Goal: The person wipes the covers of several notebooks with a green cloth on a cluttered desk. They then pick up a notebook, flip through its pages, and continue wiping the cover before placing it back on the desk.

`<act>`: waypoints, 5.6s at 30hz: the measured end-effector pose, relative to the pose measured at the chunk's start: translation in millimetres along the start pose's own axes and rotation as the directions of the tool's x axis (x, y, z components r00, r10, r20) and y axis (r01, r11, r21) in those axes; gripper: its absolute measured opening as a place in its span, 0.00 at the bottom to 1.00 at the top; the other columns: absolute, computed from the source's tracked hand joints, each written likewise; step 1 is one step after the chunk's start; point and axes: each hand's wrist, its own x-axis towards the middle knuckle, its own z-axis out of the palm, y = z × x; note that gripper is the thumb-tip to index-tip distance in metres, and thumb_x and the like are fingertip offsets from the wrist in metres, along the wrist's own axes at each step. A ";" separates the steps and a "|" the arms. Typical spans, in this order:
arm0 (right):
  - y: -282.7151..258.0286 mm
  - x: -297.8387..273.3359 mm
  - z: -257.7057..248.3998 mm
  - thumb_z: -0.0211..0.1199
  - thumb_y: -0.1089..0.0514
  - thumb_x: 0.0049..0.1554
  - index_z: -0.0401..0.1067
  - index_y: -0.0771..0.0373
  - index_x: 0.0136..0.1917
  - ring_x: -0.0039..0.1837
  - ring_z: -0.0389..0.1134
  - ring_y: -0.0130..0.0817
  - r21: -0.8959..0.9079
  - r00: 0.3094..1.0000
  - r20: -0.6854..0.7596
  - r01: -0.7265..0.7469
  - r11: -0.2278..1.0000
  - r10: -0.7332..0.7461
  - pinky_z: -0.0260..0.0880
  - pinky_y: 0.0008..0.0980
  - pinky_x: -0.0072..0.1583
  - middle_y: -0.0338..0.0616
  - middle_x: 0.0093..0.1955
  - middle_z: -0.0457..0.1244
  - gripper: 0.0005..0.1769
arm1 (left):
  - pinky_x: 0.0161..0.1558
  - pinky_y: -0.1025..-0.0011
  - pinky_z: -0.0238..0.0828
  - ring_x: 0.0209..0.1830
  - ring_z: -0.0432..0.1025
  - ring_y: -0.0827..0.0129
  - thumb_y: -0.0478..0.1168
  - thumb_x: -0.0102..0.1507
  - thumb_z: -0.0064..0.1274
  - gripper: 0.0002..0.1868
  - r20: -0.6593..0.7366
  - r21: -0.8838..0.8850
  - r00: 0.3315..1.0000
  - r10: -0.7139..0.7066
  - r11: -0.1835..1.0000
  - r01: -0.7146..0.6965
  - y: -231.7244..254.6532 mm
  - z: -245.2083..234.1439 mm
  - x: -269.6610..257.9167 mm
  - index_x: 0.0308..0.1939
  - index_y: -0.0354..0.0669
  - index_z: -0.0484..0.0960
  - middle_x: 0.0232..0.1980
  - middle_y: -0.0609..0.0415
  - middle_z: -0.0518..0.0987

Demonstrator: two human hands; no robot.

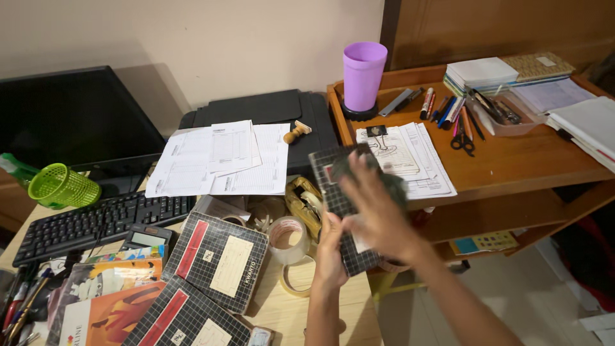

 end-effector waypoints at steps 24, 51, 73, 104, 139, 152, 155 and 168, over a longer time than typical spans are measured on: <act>-9.9 -51.3 -21.2 0.46 0.40 0.74 0.66 0.70 0.76 0.57 0.68 0.35 0.959 0.633 0.225 -0.010 -0.283 0.741 0.68 0.35 0.59 0.49 0.62 0.67 0.33 | 0.56 0.65 0.76 0.55 0.76 0.62 0.48 0.56 0.65 0.44 -0.253 0.280 0.967 0.015 0.958 0.059 -25.1 17.2 11.5 0.70 0.37 0.59 0.58 0.43 0.77; 11.9 -101.5 88.9 0.50 0.49 0.68 0.66 0.65 0.68 0.57 0.66 0.29 0.641 0.774 -0.071 -0.448 0.623 0.629 0.68 0.29 0.58 0.42 0.57 0.65 0.22 | 0.63 0.66 0.67 0.61 0.70 0.64 0.43 0.62 0.60 0.43 -0.453 0.286 0.809 0.376 0.920 -0.267 -6.6 18.6 3.2 0.76 0.37 0.55 0.66 0.46 0.72; 68.7 -118.1 12.8 0.53 0.49 0.68 0.69 0.64 0.63 0.45 0.67 0.31 0.952 0.291 0.004 -0.295 0.086 0.957 0.70 0.35 0.46 0.41 0.48 0.65 0.18 | 0.40 0.70 0.86 0.49 0.77 0.63 0.36 0.65 0.51 0.38 -0.052 0.449 0.998 0.037 0.894 -0.010 -44.9 40.2 39.4 0.72 0.36 0.46 0.58 0.41 0.74; 23.6 -64.7 11.3 0.54 0.57 0.71 0.69 0.66 0.66 0.57 0.65 0.23 0.830 0.473 -0.298 -0.300 0.470 0.829 0.67 0.26 0.58 0.37 0.59 0.66 0.14 | 0.26 0.76 0.75 0.24 0.77 0.74 0.45 0.66 0.55 0.27 -0.338 0.747 0.895 0.292 0.662 0.067 39.0 9.9 -1.5 0.65 0.37 0.67 0.27 0.56 0.80; -192.9 -1.2 260.7 0.57 0.44 0.62 0.71 0.69 0.58 0.63 0.65 0.56 0.577 0.870 0.492 -0.316 0.753 -0.011 0.64 0.42 0.64 0.60 0.63 0.61 0.25 | 0.56 0.56 0.70 0.54 0.72 0.45 0.55 0.62 0.56 0.29 -0.596 0.638 0.165 0.786 0.339 0.691 139.4 -244.2 -263.0 0.53 0.31 0.75 0.55 0.35 0.74; -186.1 -4.8 289.7 0.57 0.45 0.63 0.70 0.69 0.62 0.65 0.64 0.56 0.597 0.879 0.477 -0.326 0.733 0.002 0.62 0.41 0.67 0.59 0.65 0.58 0.26 | 0.54 0.66 0.74 0.49 0.80 0.60 0.57 0.64 0.55 0.27 -0.775 0.577 0.228 0.589 0.514 0.634 162.8 -225.4 -264.4 0.54 0.38 0.81 0.50 0.41 0.86; -184.1 -7.4 295.8 0.57 0.45 0.63 0.70 0.67 0.63 0.66 0.64 0.55 0.604 0.884 0.468 -0.327 0.727 0.008 0.63 0.41 0.68 0.58 0.65 0.59 0.26 | 0.54 0.67 0.73 0.52 0.78 0.65 0.51 0.62 0.58 0.30 -0.748 0.662 0.392 0.536 0.648 0.376 167.2 -204.4 -259.6 0.63 0.41 0.71 0.54 0.44 0.83; -185.2 14.4 236.9 0.54 0.51 0.67 0.68 0.64 0.68 0.62 0.65 0.32 0.805 0.795 0.582 -0.594 0.020 0.173 0.62 0.34 0.66 0.47 0.62 0.65 0.21 | 0.61 0.67 0.68 0.63 0.70 0.67 0.46 0.70 0.45 0.32 -0.657 0.433 0.509 0.556 0.831 -0.349 178.0 -159.5 -215.5 0.77 0.47 0.59 0.68 0.53 0.73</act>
